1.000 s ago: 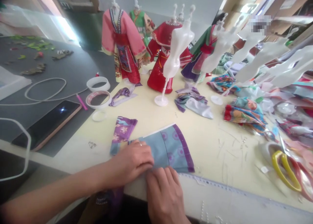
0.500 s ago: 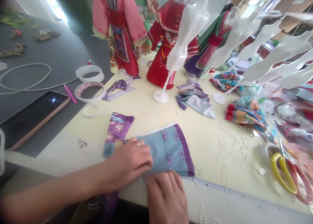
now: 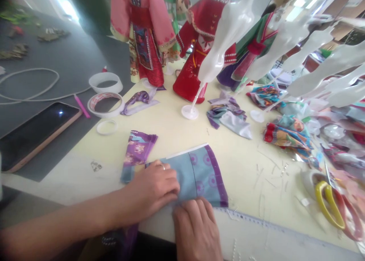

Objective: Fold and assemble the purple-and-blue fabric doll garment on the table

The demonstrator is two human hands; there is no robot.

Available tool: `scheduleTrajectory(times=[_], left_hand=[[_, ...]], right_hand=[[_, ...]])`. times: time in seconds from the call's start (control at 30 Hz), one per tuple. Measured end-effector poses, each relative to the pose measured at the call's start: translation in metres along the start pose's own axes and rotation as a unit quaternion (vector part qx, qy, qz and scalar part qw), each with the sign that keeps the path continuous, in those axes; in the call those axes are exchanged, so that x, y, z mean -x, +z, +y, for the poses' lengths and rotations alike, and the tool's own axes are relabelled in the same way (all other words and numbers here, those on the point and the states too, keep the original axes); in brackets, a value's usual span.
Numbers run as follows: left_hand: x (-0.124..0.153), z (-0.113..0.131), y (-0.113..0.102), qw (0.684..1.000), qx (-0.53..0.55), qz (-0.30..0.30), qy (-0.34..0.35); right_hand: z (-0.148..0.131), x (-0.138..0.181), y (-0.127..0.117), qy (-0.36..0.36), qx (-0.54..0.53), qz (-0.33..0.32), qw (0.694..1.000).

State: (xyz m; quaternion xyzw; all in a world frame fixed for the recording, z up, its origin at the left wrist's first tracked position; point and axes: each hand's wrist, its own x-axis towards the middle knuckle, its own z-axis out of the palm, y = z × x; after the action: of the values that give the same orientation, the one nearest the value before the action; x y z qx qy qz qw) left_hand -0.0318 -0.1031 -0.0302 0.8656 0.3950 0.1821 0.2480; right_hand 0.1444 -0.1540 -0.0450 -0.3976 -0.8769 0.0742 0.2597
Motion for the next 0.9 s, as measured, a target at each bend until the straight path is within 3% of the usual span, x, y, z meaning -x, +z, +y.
scheduleTrajectory(times=[0.2,0.6,0.8,0.9], left_hand=[[0.000,0.000,0.000,1.000,0.001,0.000,-0.001],[0.000,0.000,0.001,1.000,0.002,-0.001,-0.003],[0.000,-0.001,0.002,1.000,0.003,0.005,-0.002],[0.000,0.000,0.001,1.000,-0.001,0.005,0.001]], right_hand=[[0.005,0.005,-0.008,0.009,0.005,0.022,1.000],[0.010,-0.017,-0.015,0.017,-0.026,-0.053,0.998],[0.014,-0.013,-0.016,0.008,-0.026,-0.108,0.994],[0.013,-0.008,-0.014,-0.004,-0.015,-0.103,0.995]])
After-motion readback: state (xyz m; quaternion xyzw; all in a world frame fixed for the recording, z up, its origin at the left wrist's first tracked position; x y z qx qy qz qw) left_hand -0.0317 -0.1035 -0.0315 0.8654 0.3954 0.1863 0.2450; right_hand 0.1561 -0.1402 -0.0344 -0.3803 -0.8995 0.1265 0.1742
